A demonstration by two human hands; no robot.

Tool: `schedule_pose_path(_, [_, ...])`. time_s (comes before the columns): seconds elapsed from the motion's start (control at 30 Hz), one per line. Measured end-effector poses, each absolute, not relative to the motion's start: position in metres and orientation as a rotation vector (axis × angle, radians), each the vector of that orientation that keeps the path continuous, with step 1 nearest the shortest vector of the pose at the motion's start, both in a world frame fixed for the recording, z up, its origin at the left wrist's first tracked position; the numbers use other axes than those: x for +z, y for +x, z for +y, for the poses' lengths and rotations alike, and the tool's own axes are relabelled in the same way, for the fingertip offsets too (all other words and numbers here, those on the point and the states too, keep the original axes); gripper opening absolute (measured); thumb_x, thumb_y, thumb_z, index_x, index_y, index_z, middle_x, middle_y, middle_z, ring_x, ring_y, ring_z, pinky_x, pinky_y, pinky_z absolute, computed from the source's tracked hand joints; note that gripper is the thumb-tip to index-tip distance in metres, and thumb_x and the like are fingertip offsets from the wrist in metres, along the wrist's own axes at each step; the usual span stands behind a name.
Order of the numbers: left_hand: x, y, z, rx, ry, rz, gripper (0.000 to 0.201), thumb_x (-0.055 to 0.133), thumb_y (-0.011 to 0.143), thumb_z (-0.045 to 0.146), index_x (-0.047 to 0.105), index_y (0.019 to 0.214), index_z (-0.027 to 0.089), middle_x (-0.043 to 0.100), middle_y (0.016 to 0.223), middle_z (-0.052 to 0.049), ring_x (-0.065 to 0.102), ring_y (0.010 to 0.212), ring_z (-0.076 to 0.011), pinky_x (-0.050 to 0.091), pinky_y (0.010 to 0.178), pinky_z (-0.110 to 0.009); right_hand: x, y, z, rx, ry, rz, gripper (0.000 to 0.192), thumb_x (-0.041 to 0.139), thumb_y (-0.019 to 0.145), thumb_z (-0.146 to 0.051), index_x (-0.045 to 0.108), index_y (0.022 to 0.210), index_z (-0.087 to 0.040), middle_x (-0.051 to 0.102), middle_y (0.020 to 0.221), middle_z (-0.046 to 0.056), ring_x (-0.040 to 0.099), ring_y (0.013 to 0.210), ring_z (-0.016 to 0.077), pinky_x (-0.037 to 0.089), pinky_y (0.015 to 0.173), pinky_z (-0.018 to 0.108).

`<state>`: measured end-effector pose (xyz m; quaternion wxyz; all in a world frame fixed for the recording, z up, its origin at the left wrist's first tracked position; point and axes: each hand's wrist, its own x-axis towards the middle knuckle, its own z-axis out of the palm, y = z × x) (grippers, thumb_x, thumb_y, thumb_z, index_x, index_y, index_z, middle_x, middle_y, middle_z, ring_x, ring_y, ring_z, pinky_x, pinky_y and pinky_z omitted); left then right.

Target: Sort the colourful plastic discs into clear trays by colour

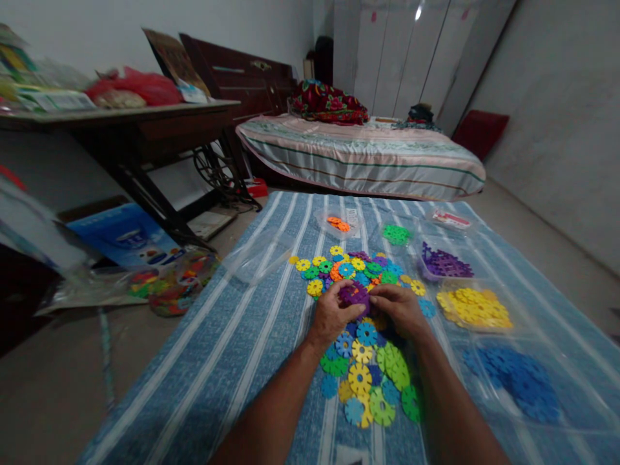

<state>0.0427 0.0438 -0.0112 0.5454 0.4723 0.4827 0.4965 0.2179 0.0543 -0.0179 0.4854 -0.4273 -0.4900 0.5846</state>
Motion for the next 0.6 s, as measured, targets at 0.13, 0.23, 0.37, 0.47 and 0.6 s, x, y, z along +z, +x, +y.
schedule_pose_path(0.13, [-0.006,0.043,0.042,1.206,1.059,1.081,0.056,0.08,0.056,0.025,0.061,0.108,0.017,0.071,0.091,-0.004,0.067,0.083,-0.0195,0.053,0.077,-0.031,-0.022,0.219,0.055,1.432,-1.033,-1.192,0.025,0.08,0.066,-0.038,0.072,0.076,-0.017,0.066,0.063,0.001,0.057,0.056,0.0129,0.045,0.053,0.025])
schedule_pose_path(0.23, [-0.001,0.043,0.04,1.245,1.012,1.037,0.048,0.079,0.06,0.029,0.063,0.104,0.016,0.071,0.091,-0.004,0.066,0.084,-0.0187,0.052,0.079,-0.03,-0.023,0.22,0.055,1.417,-1.028,-1.21,0.024,0.08,0.067,-0.038,0.072,0.077,-0.017,0.065,0.063,0.001,0.057,0.055,0.0124,0.045,0.054,0.025])
schedule_pose_path(0.37, [0.0,0.042,0.04,1.28,0.958,1.04,0.042,0.077,0.065,0.038,0.066,0.099,0.015,0.071,0.09,-0.005,0.065,0.08,-0.0172,0.05,0.074,-0.027,-0.02,0.219,0.055,1.4,-1.034,-1.227,0.024,0.079,0.068,-0.039,0.072,0.076,-0.017,0.065,0.06,0.001,0.057,0.054,0.0124,0.045,0.052,0.024])
schedule_pose_path(0.47, [-0.001,0.042,0.041,1.279,0.92,1.047,0.044,0.075,0.067,0.044,0.067,0.098,0.014,0.071,0.091,-0.006,0.064,0.078,-0.0165,0.049,0.071,-0.026,-0.018,0.218,0.054,1.403,-1.038,-1.222,0.026,0.079,0.066,-0.04,0.072,0.076,-0.017,0.065,0.059,0.001,0.057,0.053,0.0129,0.045,0.051,0.025])
schedule_pose_path(0.6, [-0.002,0.042,0.041,1.275,0.861,1.037,0.045,0.075,0.067,0.047,0.068,0.098,0.015,0.071,0.089,-0.005,0.064,0.076,-0.0157,0.049,0.07,-0.026,-0.017,0.218,0.054,1.396,-1.041,-1.224,0.025,0.079,0.066,-0.039,0.073,0.075,-0.017,0.065,0.059,0.001,0.057,0.053,0.0127,0.045,0.052,0.025])
